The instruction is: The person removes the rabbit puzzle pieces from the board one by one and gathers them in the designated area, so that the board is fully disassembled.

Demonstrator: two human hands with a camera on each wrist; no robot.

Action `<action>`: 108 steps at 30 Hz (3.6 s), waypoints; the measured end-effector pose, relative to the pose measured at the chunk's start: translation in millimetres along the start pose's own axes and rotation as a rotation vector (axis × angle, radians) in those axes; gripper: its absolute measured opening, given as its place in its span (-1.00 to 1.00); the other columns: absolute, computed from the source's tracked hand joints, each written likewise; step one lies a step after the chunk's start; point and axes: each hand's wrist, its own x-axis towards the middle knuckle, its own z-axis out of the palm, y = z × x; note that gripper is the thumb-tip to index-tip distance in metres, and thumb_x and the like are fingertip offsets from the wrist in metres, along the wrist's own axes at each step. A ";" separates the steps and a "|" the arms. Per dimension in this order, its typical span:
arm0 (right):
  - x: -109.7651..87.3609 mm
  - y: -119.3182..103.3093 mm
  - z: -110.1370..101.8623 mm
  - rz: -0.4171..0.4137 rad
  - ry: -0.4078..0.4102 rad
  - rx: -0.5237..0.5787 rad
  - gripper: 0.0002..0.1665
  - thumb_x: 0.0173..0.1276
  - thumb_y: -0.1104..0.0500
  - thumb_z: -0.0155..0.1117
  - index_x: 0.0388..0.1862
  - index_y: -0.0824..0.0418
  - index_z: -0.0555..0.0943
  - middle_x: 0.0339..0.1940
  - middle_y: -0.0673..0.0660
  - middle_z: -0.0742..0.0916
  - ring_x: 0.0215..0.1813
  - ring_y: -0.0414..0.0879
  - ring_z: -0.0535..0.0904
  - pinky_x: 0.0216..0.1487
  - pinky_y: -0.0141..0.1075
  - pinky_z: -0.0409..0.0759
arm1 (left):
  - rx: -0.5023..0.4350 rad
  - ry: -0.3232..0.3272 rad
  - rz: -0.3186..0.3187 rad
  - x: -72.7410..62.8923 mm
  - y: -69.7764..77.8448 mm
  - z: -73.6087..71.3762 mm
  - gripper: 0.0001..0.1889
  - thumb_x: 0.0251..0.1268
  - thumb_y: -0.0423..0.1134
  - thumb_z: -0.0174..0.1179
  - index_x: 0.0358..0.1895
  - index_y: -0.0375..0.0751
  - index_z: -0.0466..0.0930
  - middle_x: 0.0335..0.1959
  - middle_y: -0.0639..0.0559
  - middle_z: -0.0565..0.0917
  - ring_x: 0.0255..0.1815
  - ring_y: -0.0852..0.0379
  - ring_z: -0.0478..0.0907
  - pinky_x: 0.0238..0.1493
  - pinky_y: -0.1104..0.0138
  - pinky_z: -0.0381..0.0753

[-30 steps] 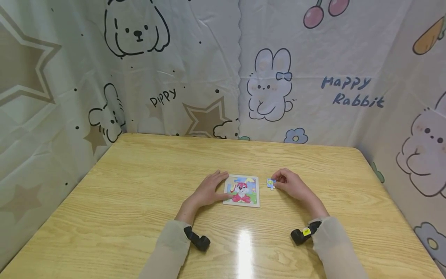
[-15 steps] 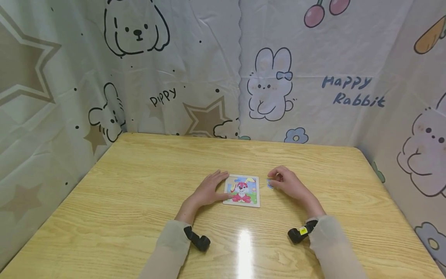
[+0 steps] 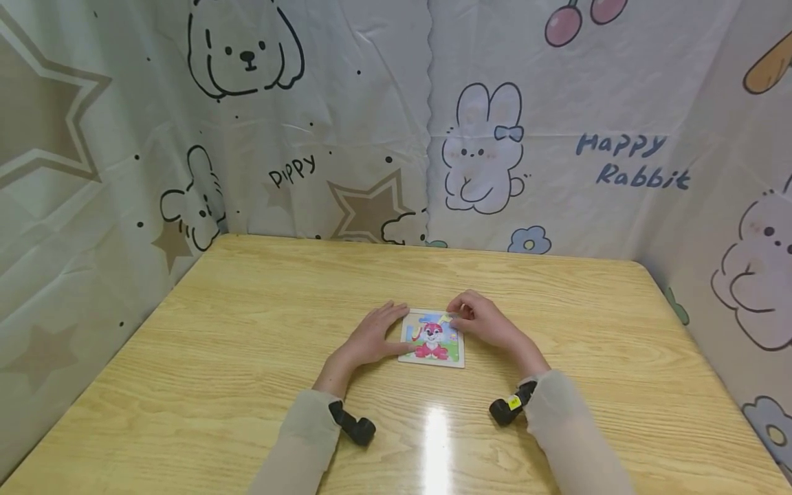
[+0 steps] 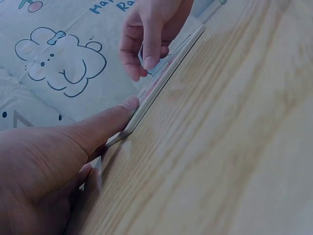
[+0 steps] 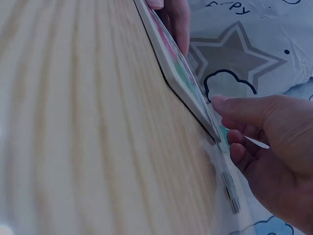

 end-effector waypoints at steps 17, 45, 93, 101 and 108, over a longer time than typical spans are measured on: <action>23.9 -21.7 19.1 -0.052 -0.127 -0.016 -0.81 0.40 0.21 0.24 -0.04 0.17 0.62 -0.10 0.11 0.63 -0.09 -0.13 0.51 -0.05 -0.43 0.53 | -0.001 0.000 0.011 0.2 -0.2 -2.4 -0.18 0.24 0.18 0.26 0.51 -0.02 0.20 0.57 0.05 0.20 0.66 0.02 -0.10 0.68 0.09 -0.13; 30.2 -35.5 21.2 -0.062 -0.133 -0.143 -0.86 0.38 0.29 0.24 -0.10 0.19 0.61 -0.10 0.13 0.62 0.02 -0.03 0.44 0.12 -0.15 0.51 | 0.013 -0.002 0.005 0.8 0.3 -2.4 -0.16 0.23 0.18 0.26 0.51 -0.03 0.19 0.57 0.04 0.21 0.66 0.03 -0.09 0.68 0.08 -0.12; 15.2 -18.1 12.9 0.047 0.016 0.094 -0.74 0.45 0.33 0.10 0.02 0.13 0.62 0.07 0.16 0.66 0.11 0.11 0.60 0.17 0.00 0.62 | 0.013 -0.011 -0.005 -0.3 3.3 -3.7 -0.17 0.23 0.16 0.27 0.52 -0.02 0.17 0.58 0.06 0.19 0.66 0.03 -0.11 0.68 0.10 -0.15; 8.7 -11.7 9.9 0.023 0.054 0.063 -0.76 0.43 0.35 0.11 -0.01 0.20 0.63 0.04 0.21 0.68 0.12 0.17 0.61 0.20 0.06 0.62 | 0.002 -0.014 -0.009 -0.9 4.6 -4.1 -0.17 0.23 0.14 0.28 0.52 -0.03 0.18 0.58 0.04 0.18 0.66 0.03 -0.12 0.68 0.10 -0.17; 0.5 -5.6 3.5 0.079 0.065 0.053 -0.76 0.45 0.31 0.12 0.00 0.14 0.63 0.08 0.16 0.67 0.15 0.12 0.59 0.24 0.04 0.59 | -0.010 -0.011 -0.013 -1.0 5.3 -3.4 -0.17 0.23 0.13 0.29 0.52 -0.02 0.18 0.58 0.05 0.18 0.66 0.04 -0.12 0.68 0.11 -0.17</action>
